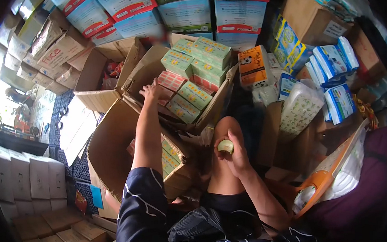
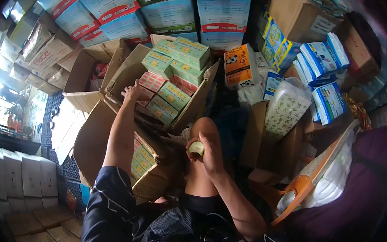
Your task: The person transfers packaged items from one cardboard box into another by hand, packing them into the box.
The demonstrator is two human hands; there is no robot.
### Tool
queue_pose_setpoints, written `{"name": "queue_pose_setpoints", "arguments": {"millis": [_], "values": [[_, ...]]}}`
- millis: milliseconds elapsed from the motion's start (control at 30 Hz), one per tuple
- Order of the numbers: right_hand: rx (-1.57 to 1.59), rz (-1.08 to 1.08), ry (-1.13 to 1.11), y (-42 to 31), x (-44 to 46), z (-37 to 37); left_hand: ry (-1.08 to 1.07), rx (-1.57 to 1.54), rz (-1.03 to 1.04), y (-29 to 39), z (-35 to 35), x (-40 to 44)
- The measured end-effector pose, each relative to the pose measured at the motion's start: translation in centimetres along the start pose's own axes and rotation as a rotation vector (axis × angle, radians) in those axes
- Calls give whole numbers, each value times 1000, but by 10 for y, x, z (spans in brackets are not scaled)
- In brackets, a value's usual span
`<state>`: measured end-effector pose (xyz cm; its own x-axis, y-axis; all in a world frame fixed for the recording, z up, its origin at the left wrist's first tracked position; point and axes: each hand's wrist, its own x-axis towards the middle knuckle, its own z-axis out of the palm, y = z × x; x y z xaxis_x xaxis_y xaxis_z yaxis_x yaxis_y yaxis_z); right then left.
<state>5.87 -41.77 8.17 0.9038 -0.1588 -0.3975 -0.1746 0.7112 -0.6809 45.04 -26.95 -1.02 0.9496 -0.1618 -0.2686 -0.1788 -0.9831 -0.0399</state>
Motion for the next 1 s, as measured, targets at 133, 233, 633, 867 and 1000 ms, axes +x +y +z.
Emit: {"name": "queue_pose_setpoints", "arguments": {"millis": [133, 233, 633, 867, 1000], "values": [[6, -7, 19, 1, 4, -8, 82, -6, 130, 1, -48, -35], [-2, -56, 74, -1, 1, 0, 454, 69, 297, -18, -84, -65], [-46, -18, -53, 5, -3, 7, -24, 110, 192, -214, -99, -231], [-79, -76, -85, 9, -4, 5, -31, 370, 214, -261, 81, -211], [-116, -65, -18, 6, -4, 4, 179, 398, 124, -269, 157, -182]]}}
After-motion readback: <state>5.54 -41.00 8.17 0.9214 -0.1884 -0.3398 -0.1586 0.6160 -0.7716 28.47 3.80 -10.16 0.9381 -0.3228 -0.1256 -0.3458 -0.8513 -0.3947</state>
